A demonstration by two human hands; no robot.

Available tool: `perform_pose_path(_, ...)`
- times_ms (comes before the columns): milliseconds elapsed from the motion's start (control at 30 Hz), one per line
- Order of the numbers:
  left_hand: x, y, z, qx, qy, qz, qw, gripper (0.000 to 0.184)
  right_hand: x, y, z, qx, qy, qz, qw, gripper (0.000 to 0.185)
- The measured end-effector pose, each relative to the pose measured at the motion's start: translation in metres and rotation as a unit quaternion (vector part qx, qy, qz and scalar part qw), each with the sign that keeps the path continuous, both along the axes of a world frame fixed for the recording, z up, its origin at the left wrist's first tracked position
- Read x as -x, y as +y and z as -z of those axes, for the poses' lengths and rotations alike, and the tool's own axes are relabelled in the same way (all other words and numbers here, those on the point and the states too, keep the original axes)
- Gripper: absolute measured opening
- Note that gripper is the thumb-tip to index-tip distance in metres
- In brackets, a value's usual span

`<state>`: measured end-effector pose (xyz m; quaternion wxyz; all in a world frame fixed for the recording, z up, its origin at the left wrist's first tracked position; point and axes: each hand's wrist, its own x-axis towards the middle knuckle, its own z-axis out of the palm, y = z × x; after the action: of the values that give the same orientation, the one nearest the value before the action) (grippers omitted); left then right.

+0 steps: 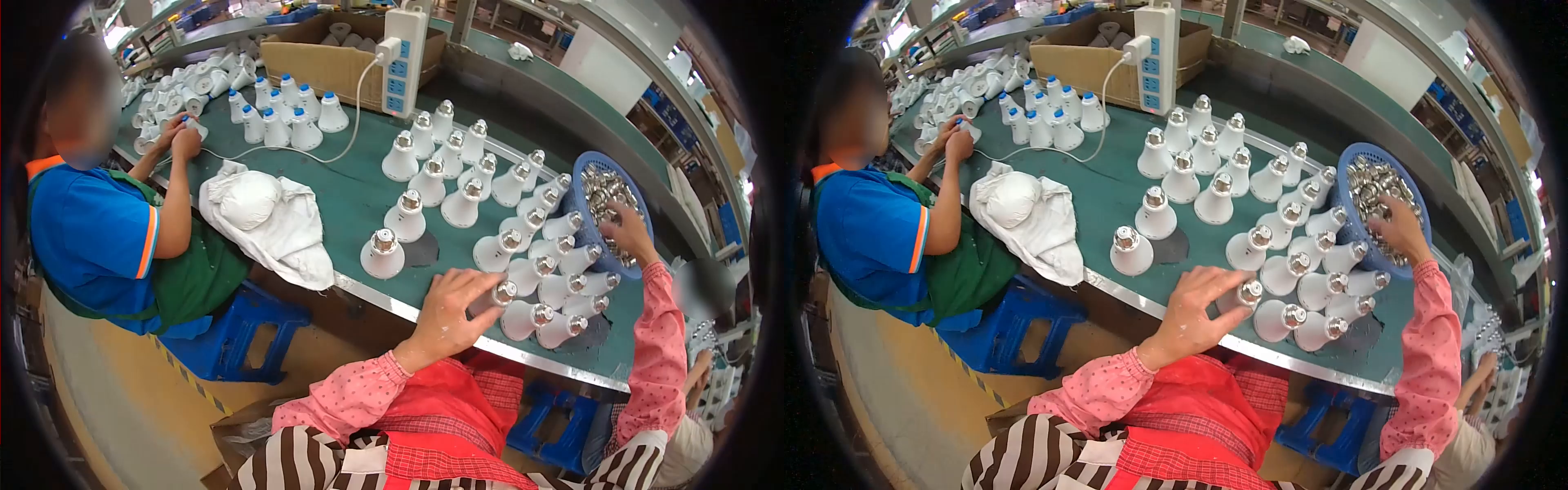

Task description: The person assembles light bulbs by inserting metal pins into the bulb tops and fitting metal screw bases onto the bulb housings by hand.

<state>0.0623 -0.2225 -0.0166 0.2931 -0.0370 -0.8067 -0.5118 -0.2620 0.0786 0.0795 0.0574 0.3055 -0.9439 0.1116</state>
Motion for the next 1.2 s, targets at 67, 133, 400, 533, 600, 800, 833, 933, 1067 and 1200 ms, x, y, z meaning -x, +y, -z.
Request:
perform_pose_path(67, -0.001, -0.001, -0.002, 0.0, -0.008, 0.007, 1.0, 0.049, 0.007, 0.001, 0.013, 0.02, -0.075, -0.021, 0.997, 0.036)
perform_pose_path(133, 0.0, -0.001, -0.002, 0.001, -0.005, 0.004, 1.0, 0.05, 0.0, -0.006, 0.018, 0.039, -0.05, -0.019, 0.998, 0.034)
perform_pose_path(400, 0.0, -0.001, -0.008, 0.009, -0.016, 0.005, 1.0, 0.054, -0.001, -0.016, 0.024, 0.013, 0.004, 0.014, 1.0, 0.032)
perform_pose_path(533, 0.002, 0.001, -0.013, 0.015, -0.041, 0.017, 0.999, 0.053, -0.009, -0.016, 0.029, 0.076, 0.025, -0.009, 0.997, 0.029)
perform_pose_path(600, 0.0, -0.001, -0.021, 0.011, -0.074, 0.032, 0.997, 0.052, -0.007, -0.007, 0.025, 0.107, -0.025, 0.002, 0.994, 0.03)
perform_pose_path(800, 0.0, -0.017, -0.041, 0.011, -0.111, 0.021, 0.994, 0.049, -0.011, -0.001, 0.015, 0.151, -0.141, 0.025, 0.978, 0.024)
perform_pose_path(833, 0.002, -0.021, -0.045, 0.005, -0.12, 0.009, 0.993, 0.048, -0.01, 0.001, 0.019, 0.167, -0.116, 0.026, 0.979, 0.024)
perform_pose_path(933, 0.021, -0.03, -0.046, -0.005, -0.13, -0.008, 0.991, 0.048, -0.013, -0.002, 0.026, 0.174, -0.019, 0.04, 0.984, 0.029)
perform_pose_path(1067, 0.061, -0.042, -0.034, -0.067, -0.171, 0.074, 0.98, 0.064, -0.032, 0.007, 0.014, 0.303, 0.01, 0.033, 0.952, 0.026)
perform_pose_path(1200, 0.09, -0.047, -0.035, -0.135, -0.216, 0.185, 0.949, 0.081, -0.079, 0.028, -0.005, 0.317, -0.01, 0.059, 0.947, 0.024)
